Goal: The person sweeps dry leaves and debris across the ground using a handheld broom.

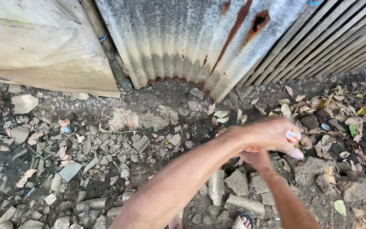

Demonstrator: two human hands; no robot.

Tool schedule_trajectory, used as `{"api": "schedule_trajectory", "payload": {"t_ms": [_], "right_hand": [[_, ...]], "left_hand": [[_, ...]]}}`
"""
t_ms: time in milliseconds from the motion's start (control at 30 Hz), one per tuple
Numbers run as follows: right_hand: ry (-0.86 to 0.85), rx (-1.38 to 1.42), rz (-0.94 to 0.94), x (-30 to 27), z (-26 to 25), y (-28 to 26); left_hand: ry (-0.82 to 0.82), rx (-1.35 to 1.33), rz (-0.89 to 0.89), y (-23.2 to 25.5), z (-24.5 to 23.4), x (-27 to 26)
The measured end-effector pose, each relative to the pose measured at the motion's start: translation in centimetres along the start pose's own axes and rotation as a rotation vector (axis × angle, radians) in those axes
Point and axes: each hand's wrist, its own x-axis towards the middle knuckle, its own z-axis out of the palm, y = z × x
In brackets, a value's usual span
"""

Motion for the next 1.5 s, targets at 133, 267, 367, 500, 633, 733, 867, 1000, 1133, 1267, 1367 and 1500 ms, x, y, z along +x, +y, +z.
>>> {"api": "schedule_trajectory", "payload": {"t_ms": [133, 267, 367, 500, 633, 733, 867, 1000, 1133, 1267, 1367, 1500], "right_hand": [[0.32, -0.097, -0.033, -1.0, -7.3, 3.4], [0.499, -0.25, 0.232, -1.1, -14.2, -0.2], [0.588, -0.418, 0.094, -2.4, -18.0, -5.2], [0.498, 0.05, 0.027, -4.2, -18.5, -10.8], [0.347, 0.424, 0.093, -3.7, -14.1, -9.7], [0.283, 0.668, 0.077, -2.1, -7.5, -5.1], [0.055, 1.037, 0.062, -0.3, -3.2, 0.2], [0.339, -0.12, -0.423, 1.7, -6.7, 0.4], [0.225, 0.975, -0.175, 1.6, -7.2, -3.0], [0.37, 1.195, -0.193, 1.1, -9.2, -8.2], [0.299, 1.093, -0.229, 0.0, -11.3, -10.8], [0.269, 0.409, -0.056, -0.8, -8.9, -11.0]], "left_hand": [[0.064, -0.211, -0.126, 1.1, -1.1, 1.0], [0.161, -0.188, 0.036, 5.6, -4.4, 3.2], [0.22, -0.11, 0.218, 9.2, -6.1, 4.1], [0.238, -0.138, 0.447, 13.2, -7.7, 7.8], [0.14, -0.134, 0.378, 12.6, -5.9, 10.2], [-0.046, -0.036, 0.129, 8.7, -2.6, 10.1], [0.006, -0.014, -0.19, 3.9, 0.7, 7.6], [0.131, 0.04, -0.119, 4.2, -0.2, 7.1], [0.212, -0.041, 0.054, 6.6, -3.4, 7.6], [0.227, 0.043, 0.397, 9.3, -5.0, 7.1], [0.097, -0.039, 0.473, 10.7, -6.0, 6.8], [0.125, 0.098, 0.138, 10.0, -6.9, 6.1]]}}
